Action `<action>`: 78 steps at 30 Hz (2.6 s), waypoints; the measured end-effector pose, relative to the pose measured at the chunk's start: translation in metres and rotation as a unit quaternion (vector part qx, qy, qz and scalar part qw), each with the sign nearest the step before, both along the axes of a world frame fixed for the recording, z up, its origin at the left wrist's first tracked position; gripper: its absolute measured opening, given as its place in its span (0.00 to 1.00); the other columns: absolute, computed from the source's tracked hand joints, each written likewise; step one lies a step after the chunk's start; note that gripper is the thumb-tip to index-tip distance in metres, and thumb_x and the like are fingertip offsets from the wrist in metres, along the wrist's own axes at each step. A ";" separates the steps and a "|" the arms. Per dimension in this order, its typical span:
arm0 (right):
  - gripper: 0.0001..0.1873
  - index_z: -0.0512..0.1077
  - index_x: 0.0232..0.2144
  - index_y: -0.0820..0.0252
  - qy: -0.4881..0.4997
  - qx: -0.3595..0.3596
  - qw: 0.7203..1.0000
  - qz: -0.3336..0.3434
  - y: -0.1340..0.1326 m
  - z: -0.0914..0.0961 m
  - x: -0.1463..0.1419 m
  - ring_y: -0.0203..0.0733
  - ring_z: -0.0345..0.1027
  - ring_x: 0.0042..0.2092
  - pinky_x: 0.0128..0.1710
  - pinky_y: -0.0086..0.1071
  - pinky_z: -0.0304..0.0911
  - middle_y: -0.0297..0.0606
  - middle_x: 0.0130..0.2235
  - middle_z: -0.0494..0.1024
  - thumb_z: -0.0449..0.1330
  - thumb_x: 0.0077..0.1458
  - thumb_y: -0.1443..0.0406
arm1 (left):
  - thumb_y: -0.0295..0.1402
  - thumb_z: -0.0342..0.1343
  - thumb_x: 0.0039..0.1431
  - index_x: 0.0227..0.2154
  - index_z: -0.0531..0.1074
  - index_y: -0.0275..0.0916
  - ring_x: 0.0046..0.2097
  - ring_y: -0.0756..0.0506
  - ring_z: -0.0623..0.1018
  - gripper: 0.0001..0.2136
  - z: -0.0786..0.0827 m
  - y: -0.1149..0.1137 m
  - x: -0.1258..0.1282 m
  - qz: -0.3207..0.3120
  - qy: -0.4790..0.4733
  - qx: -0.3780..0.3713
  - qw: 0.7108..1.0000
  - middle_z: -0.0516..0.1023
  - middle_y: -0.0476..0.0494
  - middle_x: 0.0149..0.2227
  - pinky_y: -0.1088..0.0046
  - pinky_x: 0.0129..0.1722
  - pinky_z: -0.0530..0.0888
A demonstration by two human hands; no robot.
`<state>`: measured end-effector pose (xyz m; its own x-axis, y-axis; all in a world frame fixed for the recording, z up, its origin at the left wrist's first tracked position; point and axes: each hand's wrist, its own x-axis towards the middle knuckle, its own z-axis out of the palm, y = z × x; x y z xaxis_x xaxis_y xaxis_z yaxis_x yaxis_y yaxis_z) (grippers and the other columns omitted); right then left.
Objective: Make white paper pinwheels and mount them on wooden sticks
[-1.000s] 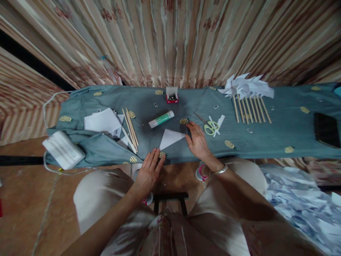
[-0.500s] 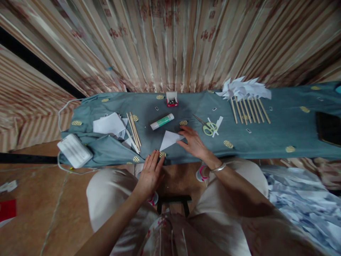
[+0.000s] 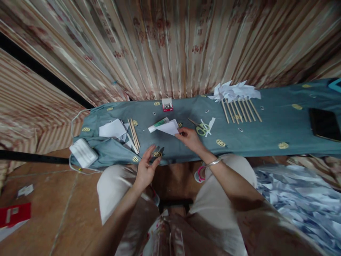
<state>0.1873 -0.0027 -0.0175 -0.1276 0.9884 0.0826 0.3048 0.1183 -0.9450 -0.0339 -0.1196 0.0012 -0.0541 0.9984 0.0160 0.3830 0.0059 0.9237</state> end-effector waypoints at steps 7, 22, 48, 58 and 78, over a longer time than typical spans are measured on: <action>0.08 0.76 0.28 0.59 0.072 0.030 0.997 -0.019 0.002 0.011 -0.014 0.36 0.65 0.29 0.32 0.30 0.60 0.31 0.27 0.76 0.64 0.49 0.59 | 0.40 0.72 0.48 0.48 0.74 0.39 0.59 0.36 0.76 0.25 0.024 0.052 0.029 0.066 -0.384 -0.184 0.902 0.80 0.35 0.53 0.57 0.60 0.69; 0.17 0.75 0.27 0.58 0.189 -0.046 0.980 -0.048 -0.005 0.009 -0.029 0.37 0.69 0.30 0.32 0.30 0.65 0.32 0.27 0.77 0.65 0.50 0.50 | 0.31 0.73 0.44 0.30 0.77 0.36 0.36 0.49 0.80 0.12 0.014 0.119 0.062 0.009 -0.502 -0.272 0.821 0.83 0.47 0.33 0.70 0.46 0.73; 0.14 0.76 0.48 0.59 -0.213 0.190 0.958 0.002 -0.046 0.025 -0.009 0.47 0.75 0.49 0.53 0.41 0.71 0.46 0.49 0.81 0.58 0.65 0.59 | 0.30 0.68 0.48 0.36 0.77 0.35 0.34 0.47 0.80 0.12 0.010 0.111 0.053 -0.008 -0.496 -0.299 0.815 0.83 0.45 0.34 0.72 0.37 0.77; 0.12 0.79 0.43 0.55 -0.101 0.044 0.993 -0.050 -0.043 0.018 -0.003 0.41 0.75 0.36 0.38 0.34 0.70 0.39 0.42 0.84 0.60 0.61 0.59 | 0.35 0.64 0.57 0.39 0.78 0.35 0.43 0.40 0.82 0.10 0.009 0.108 0.049 -0.033 -0.507 -0.335 0.793 0.83 0.41 0.37 0.56 0.51 0.78; 0.16 0.80 0.46 0.56 -0.085 0.019 0.995 -0.048 -0.036 0.009 -0.011 0.42 0.74 0.37 0.38 0.36 0.69 0.41 0.43 0.84 0.60 0.61 0.56 | 0.33 0.70 0.50 0.33 0.80 0.34 0.36 0.44 0.79 0.09 0.002 0.107 0.042 -0.034 -0.484 -0.306 0.819 0.81 0.43 0.33 0.66 0.39 0.79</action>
<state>0.1767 -0.0385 -0.0086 -0.0485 0.9932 0.1060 0.4713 0.1163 -0.8743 0.0084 -0.0130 0.0035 0.3110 0.8045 -0.5061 -0.5075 0.5908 0.6273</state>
